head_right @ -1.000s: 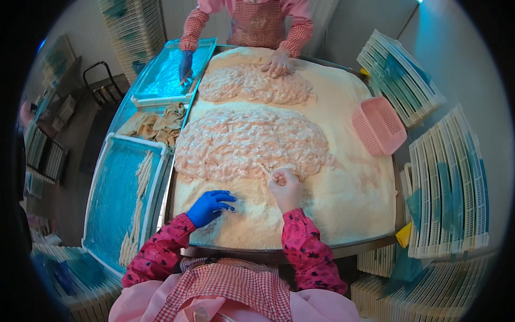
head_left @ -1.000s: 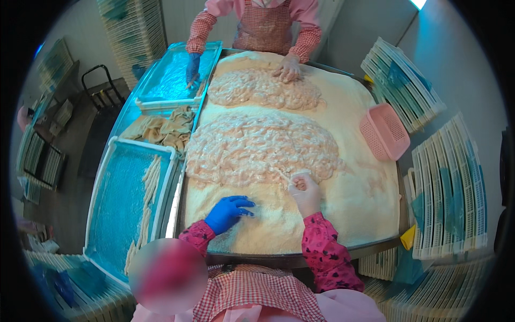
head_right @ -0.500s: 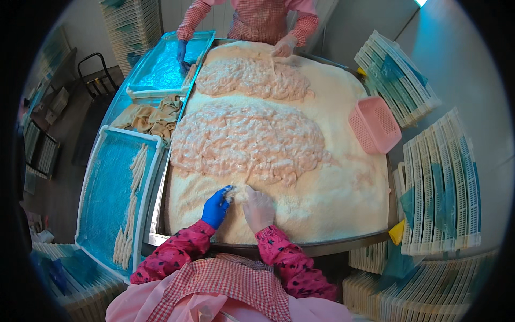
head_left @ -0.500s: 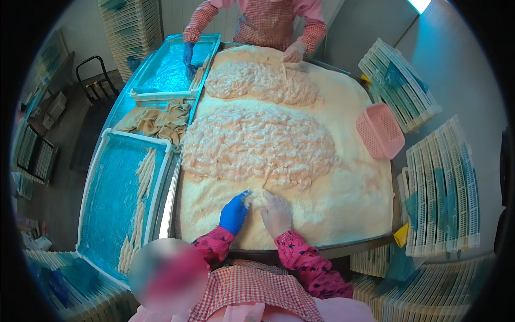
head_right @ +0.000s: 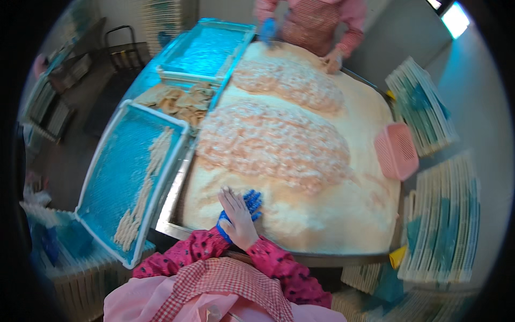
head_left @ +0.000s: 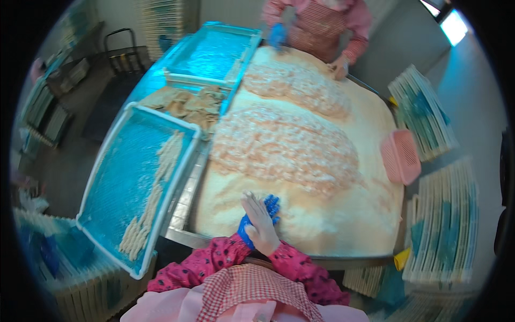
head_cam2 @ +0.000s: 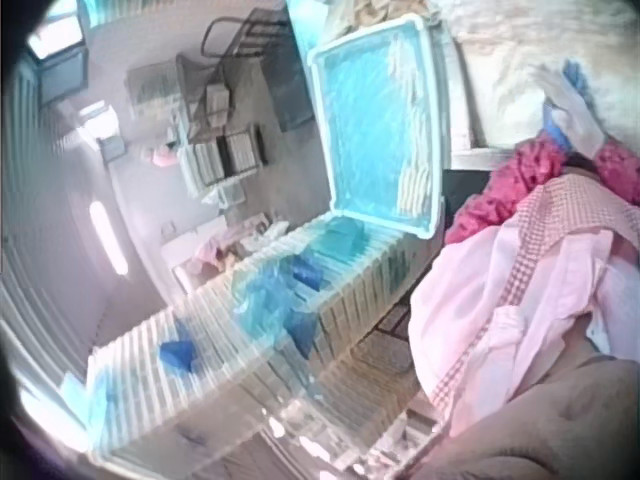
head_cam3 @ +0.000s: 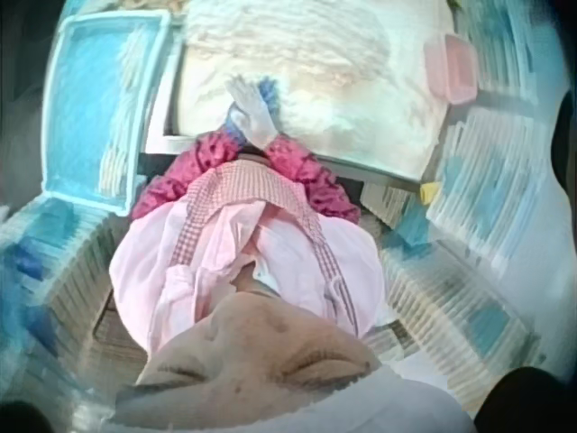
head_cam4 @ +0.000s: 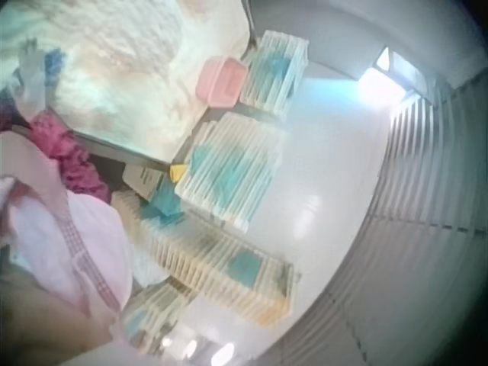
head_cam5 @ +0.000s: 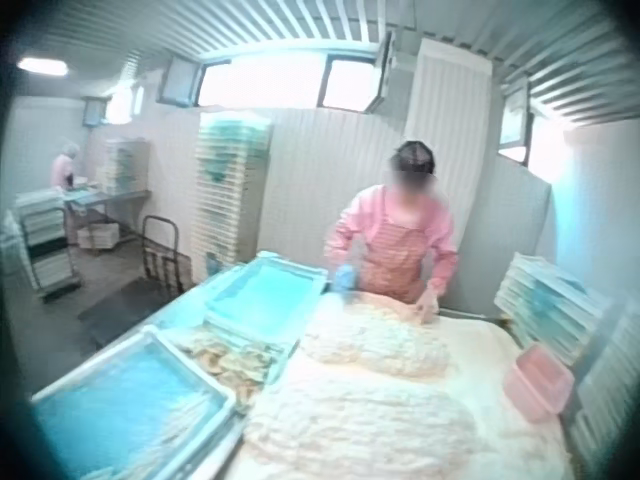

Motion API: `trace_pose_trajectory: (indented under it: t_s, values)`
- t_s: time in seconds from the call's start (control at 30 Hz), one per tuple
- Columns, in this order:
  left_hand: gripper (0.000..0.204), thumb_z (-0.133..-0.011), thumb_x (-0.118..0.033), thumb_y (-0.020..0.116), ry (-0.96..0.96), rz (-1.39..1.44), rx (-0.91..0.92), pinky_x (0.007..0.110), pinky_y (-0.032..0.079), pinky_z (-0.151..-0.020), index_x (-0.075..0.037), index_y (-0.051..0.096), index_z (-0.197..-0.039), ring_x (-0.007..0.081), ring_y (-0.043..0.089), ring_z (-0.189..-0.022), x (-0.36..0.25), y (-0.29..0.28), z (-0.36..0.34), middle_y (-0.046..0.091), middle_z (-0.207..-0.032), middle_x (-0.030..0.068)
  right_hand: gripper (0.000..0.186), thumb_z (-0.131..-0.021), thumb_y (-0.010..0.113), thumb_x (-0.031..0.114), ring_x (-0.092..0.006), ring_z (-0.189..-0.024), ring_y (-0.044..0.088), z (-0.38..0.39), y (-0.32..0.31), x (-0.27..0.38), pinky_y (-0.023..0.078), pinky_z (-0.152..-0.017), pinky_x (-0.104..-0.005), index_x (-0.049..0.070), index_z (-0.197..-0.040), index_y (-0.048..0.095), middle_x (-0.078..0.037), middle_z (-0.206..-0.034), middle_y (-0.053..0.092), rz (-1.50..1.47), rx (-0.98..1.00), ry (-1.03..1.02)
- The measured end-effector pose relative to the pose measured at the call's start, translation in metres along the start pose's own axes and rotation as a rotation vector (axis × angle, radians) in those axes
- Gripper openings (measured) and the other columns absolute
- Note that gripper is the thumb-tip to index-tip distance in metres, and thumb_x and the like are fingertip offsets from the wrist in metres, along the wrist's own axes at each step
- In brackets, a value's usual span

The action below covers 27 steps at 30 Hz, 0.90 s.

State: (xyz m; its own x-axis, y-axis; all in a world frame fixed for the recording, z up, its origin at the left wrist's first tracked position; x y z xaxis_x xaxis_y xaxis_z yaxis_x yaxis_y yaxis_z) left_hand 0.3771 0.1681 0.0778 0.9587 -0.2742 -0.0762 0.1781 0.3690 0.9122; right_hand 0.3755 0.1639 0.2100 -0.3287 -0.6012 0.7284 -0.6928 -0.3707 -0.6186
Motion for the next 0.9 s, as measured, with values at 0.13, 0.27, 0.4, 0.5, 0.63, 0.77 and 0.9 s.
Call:
trace_pose_trajectory:
  t_s: [0.13, 0.27, 0.4, 0.5, 0.63, 0.77, 0.9]
  values:
    - [0.055, -0.090, -0.053, 0.038, 0.073, -0.193, -0.129, 0.024, 0.040, -0.051, -0.005, 0.054, -0.109, 0.0105, 0.047, -0.056, -0.060, -0.052, 0.021, 0.054, -0.070, 0.0013, 0.065, -0.078, 0.061, 0.028, -0.0355, -0.121, 0.038, 0.008, -0.029, -0.041, 0.028, -0.102, -0.0441, -0.003, -0.130, 0.036, -0.022, -0.132, 0.039, 0.213, -0.157, 0.143]
    - [0.058, -0.089, -0.054, 0.038, 0.723, -0.351, -0.401, 0.027, 0.043, -0.057, -0.004, 0.048, -0.118, 0.0145, 0.051, -0.068, -0.200, -0.096, 0.104, 0.054, -0.081, 0.0039, 0.058, -0.070, 0.067, 0.011, -0.0339, -0.108, 0.048, 0.029, -0.027, -0.080, 0.037, -0.093, -0.0417, 0.001, -0.122, 0.045, -0.017, -0.118, 0.051, 0.564, -0.047, 0.193]
    - [0.057, -0.092, -0.047, 0.035, 1.075, -0.863, -0.871, 0.035, 0.042, -0.085, -0.004, 0.041, -0.129, 0.0217, 0.053, -0.095, -0.340, -0.167, 0.270, 0.053, -0.113, 0.0123, 0.037, -0.074, 0.062, 0.007, -0.0286, -0.094, 0.056, 0.045, -0.028, -0.102, 0.043, -0.082, -0.0333, 0.002, -0.111, 0.054, -0.014, -0.100, 0.058, 0.238, -0.134, 0.314]
    - [0.051, -0.096, -0.038, 0.031, 0.863, -1.069, -0.914, 0.034, 0.037, -0.096, 0.000, 0.045, -0.126, 0.0209, 0.053, -0.105, -0.373, -0.263, 0.342, 0.055, -0.117, 0.0131, 0.028, -0.080, 0.056, 0.008, -0.0259, -0.091, 0.057, 0.044, -0.039, -0.123, 0.044, -0.079, -0.0304, 0.001, -0.107, 0.056, -0.014, -0.096, 0.058, -0.093, -0.256, 0.523]
    - [0.048, -0.096, -0.036, 0.033, 0.792, -0.882, -0.700, 0.035, 0.034, -0.098, 0.000, 0.048, -0.124, 0.0202, 0.051, -0.109, -0.374, -0.253, 0.304, 0.056, -0.117, 0.0129, 0.024, -0.082, 0.053, 0.008, -0.0250, -0.091, 0.056, 0.039, -0.089, -0.107, 0.044, -0.079, -0.0322, 0.000, -0.104, 0.057, -0.014, -0.097, 0.059, -0.297, -0.532, 0.497]
    - [0.044, -0.095, -0.032, 0.039, 0.892, -1.059, -0.588, 0.037, 0.033, -0.099, -0.002, 0.045, -0.128, 0.0208, 0.050, -0.110, -0.354, -0.176, 0.247, 0.054, -0.121, 0.0131, 0.030, -0.075, 0.060, 0.009, -0.0269, -0.094, 0.056, 0.007, -0.079, -0.040, 0.039, -0.089, -0.0410, 0.006, -0.105, 0.059, -0.011, -0.103, 0.060, 0.591, -0.117, -0.131]
    - [0.048, -0.086, -0.028, 0.055, 0.860, -1.458, -0.212, 0.037, 0.035, -0.098, -0.004, 0.046, -0.127, 0.0229, 0.048, -0.113, -0.258, -0.062, 0.160, 0.052, -0.123, 0.0128, 0.043, -0.071, 0.066, 0.017, -0.0241, -0.105, 0.052, 0.033, -0.076, -0.068, 0.031, -0.096, -0.0428, 0.011, -0.112, 0.057, -0.006, -0.109, 0.059, 0.594, 0.211, 0.086]
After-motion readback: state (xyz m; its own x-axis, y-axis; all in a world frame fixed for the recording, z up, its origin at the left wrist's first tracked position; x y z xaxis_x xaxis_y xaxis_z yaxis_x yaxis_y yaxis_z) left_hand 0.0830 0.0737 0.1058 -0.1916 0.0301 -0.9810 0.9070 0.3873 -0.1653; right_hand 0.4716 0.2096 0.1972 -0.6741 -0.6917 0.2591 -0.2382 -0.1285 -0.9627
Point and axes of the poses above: each hand's wrist, its own z-axis away from the middle knuckle, its own y-axis out of the palm, x = y × z, the point moved 8 cm from there along -z, towards the middle knuckle
